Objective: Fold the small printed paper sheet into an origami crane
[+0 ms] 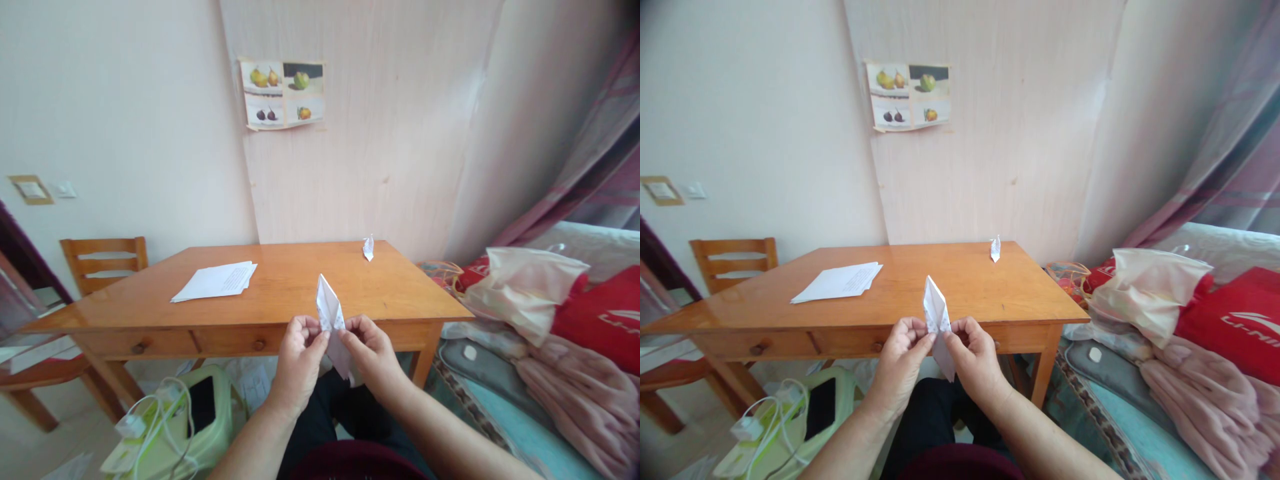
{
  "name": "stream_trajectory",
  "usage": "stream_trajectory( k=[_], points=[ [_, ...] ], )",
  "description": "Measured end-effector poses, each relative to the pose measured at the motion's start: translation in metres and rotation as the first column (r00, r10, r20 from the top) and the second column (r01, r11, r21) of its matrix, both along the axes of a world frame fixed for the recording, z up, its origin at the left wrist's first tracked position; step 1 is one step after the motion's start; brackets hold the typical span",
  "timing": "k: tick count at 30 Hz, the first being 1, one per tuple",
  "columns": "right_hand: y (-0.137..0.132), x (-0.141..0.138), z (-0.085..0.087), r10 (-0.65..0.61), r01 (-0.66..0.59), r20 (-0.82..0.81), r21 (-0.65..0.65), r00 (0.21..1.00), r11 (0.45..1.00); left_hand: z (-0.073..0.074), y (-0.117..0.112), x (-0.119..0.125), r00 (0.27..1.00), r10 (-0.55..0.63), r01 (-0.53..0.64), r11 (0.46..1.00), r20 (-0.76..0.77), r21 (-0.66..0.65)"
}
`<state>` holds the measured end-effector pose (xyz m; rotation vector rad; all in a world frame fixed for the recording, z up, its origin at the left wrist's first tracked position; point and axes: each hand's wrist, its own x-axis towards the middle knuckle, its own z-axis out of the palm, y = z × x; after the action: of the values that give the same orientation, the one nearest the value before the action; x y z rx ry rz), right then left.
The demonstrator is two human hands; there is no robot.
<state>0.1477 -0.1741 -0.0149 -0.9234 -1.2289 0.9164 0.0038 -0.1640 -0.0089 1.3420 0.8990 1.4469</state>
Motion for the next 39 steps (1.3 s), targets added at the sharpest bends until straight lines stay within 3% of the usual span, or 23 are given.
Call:
stream_trajectory(
  k=[4,17,28,39],
  points=[
    [0.002,0.002,-0.001,0.038,-0.044,-0.107,-0.057,0.994,0.997,0.001,0.0,0.0,1.0,-0.026,0.027,1.0,0.014,-0.014],
    [-0.003,0.001,0.004,0.062,-0.078,-0.18,-0.083,0.982,0.994,0.01,-0.006,0.003,0.991,-0.099,0.109,0.988,0.095,-0.105],
    [0.001,0.001,-0.001,0.045,-0.057,-0.124,-0.094,0.991,0.994,0.003,-0.002,0.001,0.998,0.037,-0.038,0.999,-0.055,-0.01],
    [0.0,0.0,-0.005,0.031,-0.041,-0.125,-0.078,0.992,0.996,-0.003,-0.001,0.005,1.0,0.019,-0.016,0.994,0.022,-0.106]
  ],
)
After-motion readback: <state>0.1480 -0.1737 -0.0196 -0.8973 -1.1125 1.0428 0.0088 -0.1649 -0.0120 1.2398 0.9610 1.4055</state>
